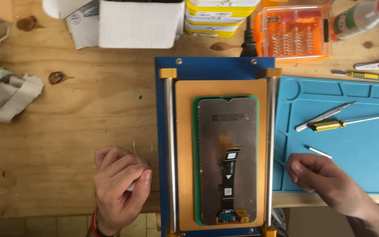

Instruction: Separating the glass screen from a mobile phone display using a thin cutting wire on a heated separator machine.

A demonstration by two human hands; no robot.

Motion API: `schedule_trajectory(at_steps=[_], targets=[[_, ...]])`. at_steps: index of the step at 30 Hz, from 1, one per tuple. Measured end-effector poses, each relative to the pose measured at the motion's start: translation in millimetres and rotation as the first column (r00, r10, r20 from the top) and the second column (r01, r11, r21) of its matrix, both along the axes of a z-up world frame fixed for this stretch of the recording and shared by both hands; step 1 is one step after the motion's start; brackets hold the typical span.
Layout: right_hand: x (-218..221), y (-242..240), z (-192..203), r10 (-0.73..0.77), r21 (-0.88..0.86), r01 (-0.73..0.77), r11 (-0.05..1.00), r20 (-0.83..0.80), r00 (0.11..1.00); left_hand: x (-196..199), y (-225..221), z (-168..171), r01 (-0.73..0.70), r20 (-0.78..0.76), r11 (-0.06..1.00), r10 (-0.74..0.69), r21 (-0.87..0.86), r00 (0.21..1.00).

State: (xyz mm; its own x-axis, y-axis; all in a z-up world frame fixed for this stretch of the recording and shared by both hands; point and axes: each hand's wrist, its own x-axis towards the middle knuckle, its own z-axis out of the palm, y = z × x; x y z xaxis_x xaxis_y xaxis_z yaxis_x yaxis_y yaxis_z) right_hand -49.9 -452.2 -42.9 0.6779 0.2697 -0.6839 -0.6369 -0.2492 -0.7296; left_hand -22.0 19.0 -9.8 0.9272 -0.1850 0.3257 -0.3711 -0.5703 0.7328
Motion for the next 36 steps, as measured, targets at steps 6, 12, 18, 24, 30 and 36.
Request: schedule_trajectory(at_steps=[6,12,18,24,30,36], targets=[[40,32,15,0.093,0.038,-0.096,0.995,0.079,0.993,-49,17,-21,-0.121,-0.055,0.993,0.12,-0.018,0.991],[58,47,35,0.086,0.04,-0.091,0.995,0.131,0.988,-87,19,-21,-0.241,-0.077,0.971,0.239,-0.006,0.968],[58,48,33,0.067,0.126,-0.08,0.989,0.106,0.992,-80,17,-21,-0.279,-0.106,0.959,0.272,-0.056,0.956],[32,40,20,0.042,0.283,-0.041,0.958,0.003,0.999,-49,14,-9,-0.203,-0.109,0.976,0.195,-0.074,0.975],[-18,11,-6,-0.023,0.224,0.044,0.974,-0.096,0.995,-11,-3,6,-0.049,-0.014,0.999,0.048,-0.011,0.999],[-58,-12,-13,-0.061,0.05,0.065,0.997,-0.082,0.995,18,-19,18,0.048,0.066,0.998,-0.051,0.048,0.997]])
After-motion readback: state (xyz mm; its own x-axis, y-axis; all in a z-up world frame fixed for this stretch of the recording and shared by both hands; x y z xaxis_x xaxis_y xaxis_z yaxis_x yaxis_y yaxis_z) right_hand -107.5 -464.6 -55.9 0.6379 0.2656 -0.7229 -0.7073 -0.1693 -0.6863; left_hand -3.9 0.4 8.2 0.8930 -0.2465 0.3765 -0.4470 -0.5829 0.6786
